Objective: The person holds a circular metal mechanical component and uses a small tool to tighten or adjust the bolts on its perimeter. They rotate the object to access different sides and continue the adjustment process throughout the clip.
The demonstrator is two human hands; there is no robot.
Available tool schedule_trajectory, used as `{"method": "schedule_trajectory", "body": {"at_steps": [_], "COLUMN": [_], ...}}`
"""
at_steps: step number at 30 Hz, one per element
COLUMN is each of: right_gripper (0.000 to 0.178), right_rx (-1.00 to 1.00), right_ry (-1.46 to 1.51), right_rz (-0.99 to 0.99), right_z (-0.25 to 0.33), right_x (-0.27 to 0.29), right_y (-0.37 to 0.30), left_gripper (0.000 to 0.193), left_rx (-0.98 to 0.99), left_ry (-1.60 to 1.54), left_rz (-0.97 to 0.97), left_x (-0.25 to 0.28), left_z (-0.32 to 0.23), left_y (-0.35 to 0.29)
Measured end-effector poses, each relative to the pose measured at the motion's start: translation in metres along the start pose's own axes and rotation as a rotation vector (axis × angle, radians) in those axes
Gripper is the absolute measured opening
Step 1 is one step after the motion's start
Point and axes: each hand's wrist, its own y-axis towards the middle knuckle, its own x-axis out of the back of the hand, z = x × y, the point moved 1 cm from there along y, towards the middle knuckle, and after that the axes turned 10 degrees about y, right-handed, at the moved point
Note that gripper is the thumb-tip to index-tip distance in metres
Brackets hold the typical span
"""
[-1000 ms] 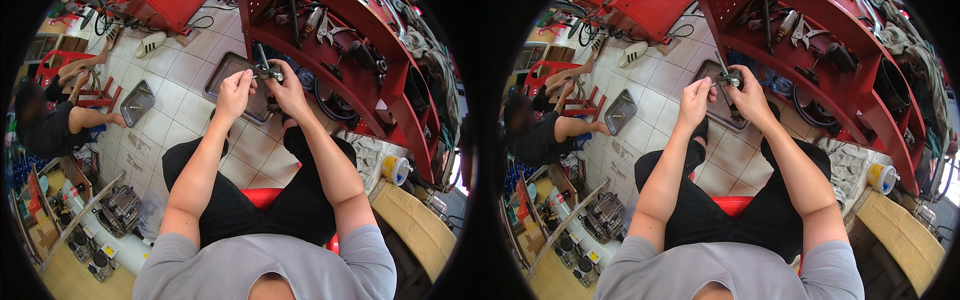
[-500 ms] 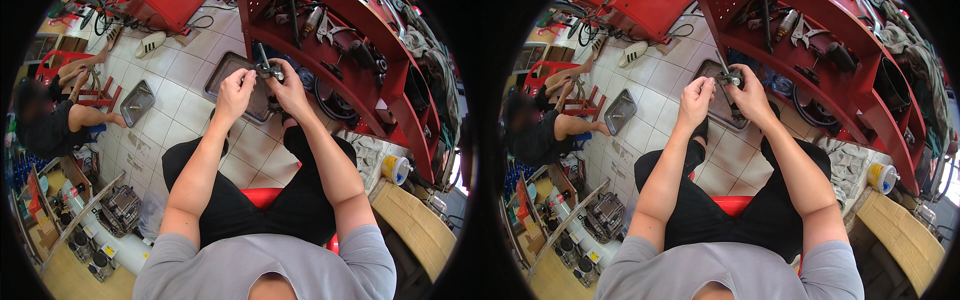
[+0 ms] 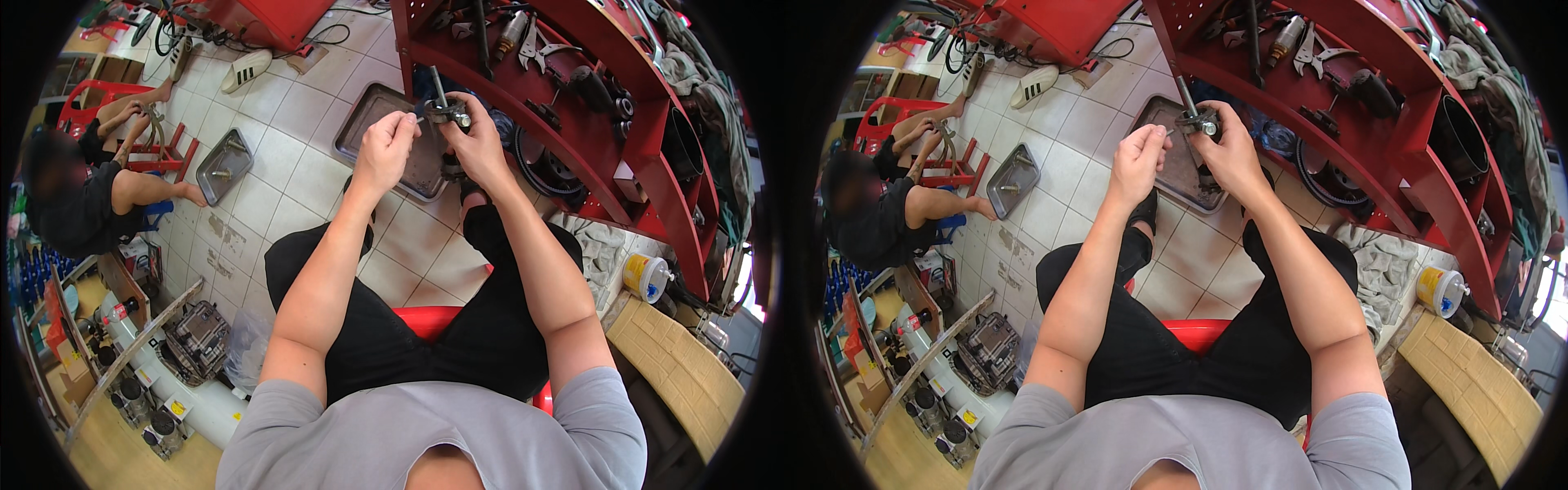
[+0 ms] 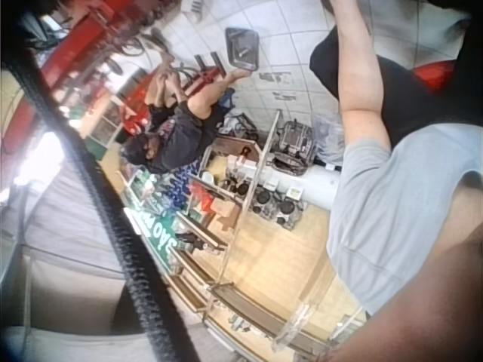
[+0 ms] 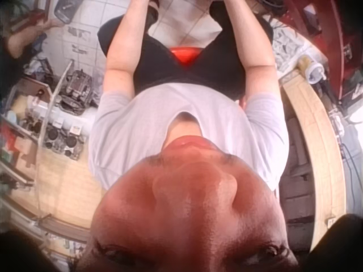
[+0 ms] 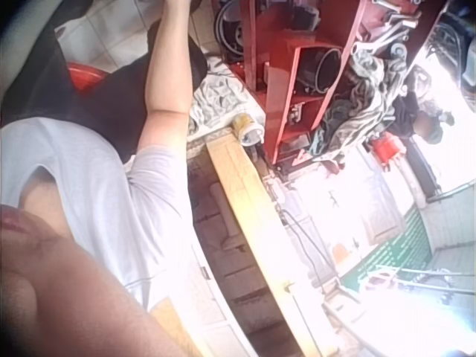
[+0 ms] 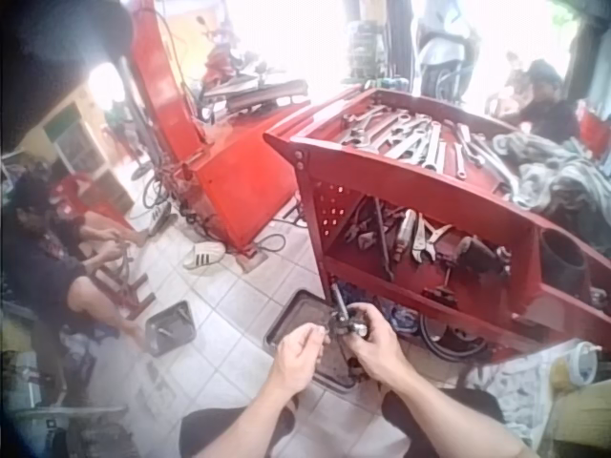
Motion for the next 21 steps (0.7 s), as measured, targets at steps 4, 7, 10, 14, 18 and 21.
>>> {"method": "schedule_trajectory", "body": {"at_steps": [4, 7, 10, 14, 18, 21], "right_gripper": [0.037, 0.037, 0.037, 0.039, 0.042, 0.043], "right_rx": [-0.007, -0.029, 0.001, 0.005, 0.077, 0.048], "right_ry": [-0.002, 0.030, 0.080, 0.015, -0.117, -0.189], "right_rz": [0.004, 0.046, 0.103, 0.130, 0.152, 0.174], "right_z": [0.001, 0.001, -0.003, -0.007, 0.001, 0.001], "right_x": [0.003, 0.000, -0.010, -0.017, -0.019, -0.020], "right_y": [0.001, -0.001, -0.006, -0.012, -0.016, -0.017], "left_gripper": [0.033, 0.034, 0.035, 0.039, 0.042, 0.041], "left_rx": [0.165, 0.388, 0.505, 0.565, 0.606, 0.618], "left_ry": [-0.397, -0.892, -1.151, -1.245, -1.233, -1.244], "left_rz": [-0.035, -0.133, -0.165, -0.171, -0.181, -0.182], "left_x": [0.002, -0.015, -0.041, -0.050, -0.049, -0.049], "left_z": [0.007, 0.024, 0.042, 0.026, 0.021, 0.024], "left_y": [0.004, 0.004, 0.005, -0.003, -0.007, -0.007]}}
